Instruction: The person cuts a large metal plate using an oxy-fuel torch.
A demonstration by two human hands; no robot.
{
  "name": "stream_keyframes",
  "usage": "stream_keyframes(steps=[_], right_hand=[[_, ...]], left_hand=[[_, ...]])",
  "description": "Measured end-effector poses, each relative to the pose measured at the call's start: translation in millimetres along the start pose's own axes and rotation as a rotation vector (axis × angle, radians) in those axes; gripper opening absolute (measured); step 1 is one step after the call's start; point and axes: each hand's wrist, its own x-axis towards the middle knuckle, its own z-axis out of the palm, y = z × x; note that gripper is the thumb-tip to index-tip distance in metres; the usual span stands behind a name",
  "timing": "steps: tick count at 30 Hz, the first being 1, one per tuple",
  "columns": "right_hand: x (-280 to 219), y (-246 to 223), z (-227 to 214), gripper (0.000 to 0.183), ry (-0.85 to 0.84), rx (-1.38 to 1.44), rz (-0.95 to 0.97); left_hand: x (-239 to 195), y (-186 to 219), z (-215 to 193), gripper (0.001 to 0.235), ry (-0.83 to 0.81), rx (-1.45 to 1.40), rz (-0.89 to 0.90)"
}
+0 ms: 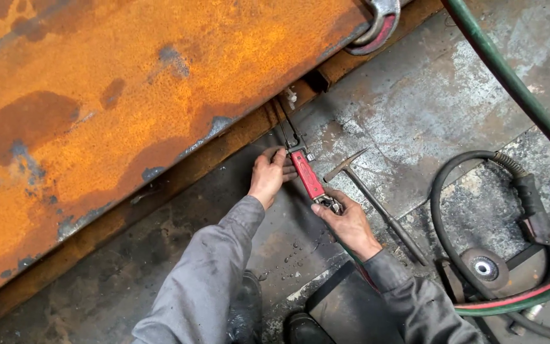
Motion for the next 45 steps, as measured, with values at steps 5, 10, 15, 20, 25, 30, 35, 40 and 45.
stream_keyframes(steps=[5,10,15,20,25,30,35,40,45], right_hand=[[-2,0,-1,0.066,-0.006,0.036,0.012],[-1,2,-3,0.066,-0.003,0.016,0.006],[0,2,-4,0.065,0.007,-0.035,0.029],[-4,-5,-2,0.064,0.004,0.000,0.016],[-5,-7,-1,0.065,0.007,-0.032,0.037],[-4,-4,0,0.066,0.004,-0.008,0.024],[-3,-2,1,0.065,0.008,0.024,0.015],[-5,-6,1,0.066,0.002,0.030,0.023],[-8,-12,1,0.067,0.009,-0.015,0.042]], left_hand=[[-2,1,1,0.043,-0.013,0.009,0.007],[-3,4,1,0.043,-0.018,-0.004,0.009],[-1,1,2,0.044,-0.019,-0.001,0.019],[0,0,2,0.043,-0.008,0.008,0.007],[4,-9,3,0.041,0.012,-0.033,0.042],[0,-6,8,0.039,0.057,-0.024,0.052],[0,-7,9,0.038,0.070,0.006,0.077],[-4,-3,10,0.038,0.078,-0.004,0.086],[-8,1,13,0.039,0.102,0.033,0.086]])
